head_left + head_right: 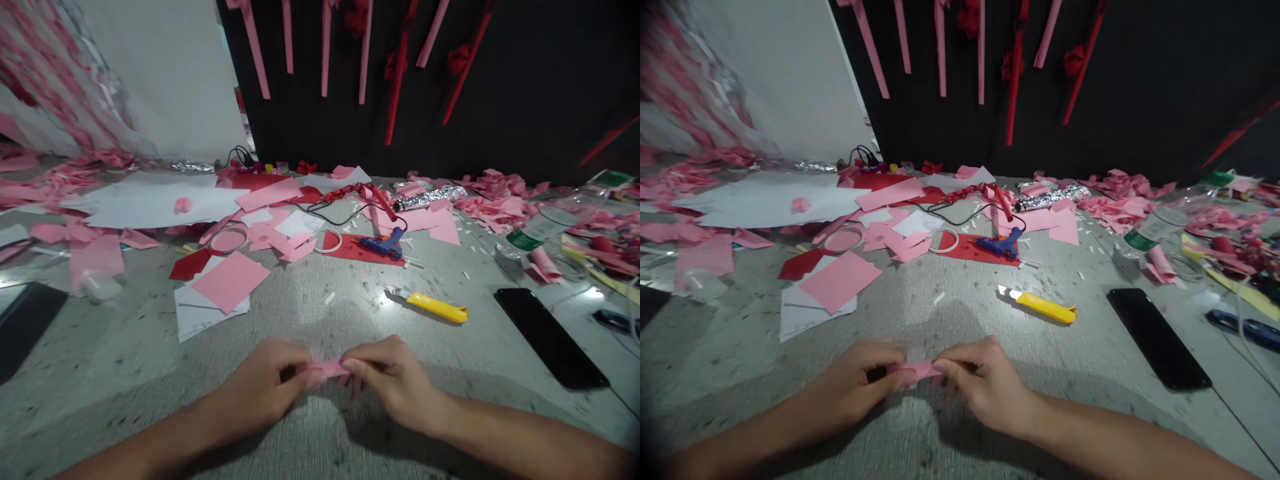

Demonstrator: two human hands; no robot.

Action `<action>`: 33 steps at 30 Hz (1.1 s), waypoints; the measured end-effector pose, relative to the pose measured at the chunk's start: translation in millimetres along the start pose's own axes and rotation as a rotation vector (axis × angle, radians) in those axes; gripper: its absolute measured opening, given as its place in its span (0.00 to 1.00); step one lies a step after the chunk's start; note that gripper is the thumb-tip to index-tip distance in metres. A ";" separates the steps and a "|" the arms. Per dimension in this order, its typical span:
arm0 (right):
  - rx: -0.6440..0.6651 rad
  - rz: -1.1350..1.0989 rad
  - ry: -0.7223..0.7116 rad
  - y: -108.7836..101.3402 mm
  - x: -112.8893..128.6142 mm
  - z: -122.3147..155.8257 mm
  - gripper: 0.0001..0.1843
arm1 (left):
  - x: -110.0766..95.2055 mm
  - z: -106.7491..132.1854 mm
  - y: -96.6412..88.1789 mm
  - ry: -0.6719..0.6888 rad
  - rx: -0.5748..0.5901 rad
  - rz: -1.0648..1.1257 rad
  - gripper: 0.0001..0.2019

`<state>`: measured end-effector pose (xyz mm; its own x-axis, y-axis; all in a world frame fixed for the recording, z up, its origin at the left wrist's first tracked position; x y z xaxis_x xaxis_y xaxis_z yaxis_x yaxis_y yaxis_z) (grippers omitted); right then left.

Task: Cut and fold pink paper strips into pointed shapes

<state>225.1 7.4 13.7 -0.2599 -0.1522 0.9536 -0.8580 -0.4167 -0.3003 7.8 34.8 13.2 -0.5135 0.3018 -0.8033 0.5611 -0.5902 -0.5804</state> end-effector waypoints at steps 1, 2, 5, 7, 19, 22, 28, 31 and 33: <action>-0.006 -0.015 0.023 -0.5 -0.1 -0.1 0.25 | -0.1 -0.2 -2.4 -0.015 0.007 0.014 0.26; -0.011 -0.036 0.046 -0.9 -0.1 -0.3 0.24 | -0.2 -0.4 -4.5 -0.029 0.010 0.024 0.26; -0.016 -0.118 0.102 -2.1 -0.3 -2.2 0.24 | -1.4 -0.1 -7.9 -0.029 0.003 0.053 0.27; -0.038 -0.193 0.125 -4.1 -2.3 -4.1 0.23 | -1.8 1.3 -7.5 -0.033 -0.015 0.113 0.27; 0.187 -0.253 0.001 15.6 7.2 1.4 0.17 | -24.4 4.8 23.6 0.114 -0.226 0.339 0.17; 0.181 -0.138 -0.087 14.5 10.0 2.9 0.21 | -27.2 3.5 25.3 0.143 -0.202 0.314 0.19; 0.218 -0.273 -0.100 11.0 1.2 -0.3 0.26 | -28.2 4.1 24.2 0.156 -0.155 0.357 0.19; 0.243 -0.320 -0.100 10.6 -0.9 -0.4 0.27 | -28.5 3.7 24.5 0.151 -0.146 0.369 0.19; 0.242 -0.334 -0.056 10.3 -3.8 0.3 0.29 | -27.4 3.1 24.1 0.107 -0.162 0.363 0.20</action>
<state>217.4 3.4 7.0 0.0455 -0.0184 0.9988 -0.7603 -0.6492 0.0227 33.4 9.9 21.6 -0.1974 0.1768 -0.9642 0.7930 -0.5495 -0.2631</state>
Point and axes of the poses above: each hand's wrist, its own z-axis away from the middle knuckle, its own y-axis out of the palm, x = y × z, the point moved 3 cm from there along -z, towards the middle knuckle, and after that the axes turned 2 degrees about x, right-handed, at the moved point
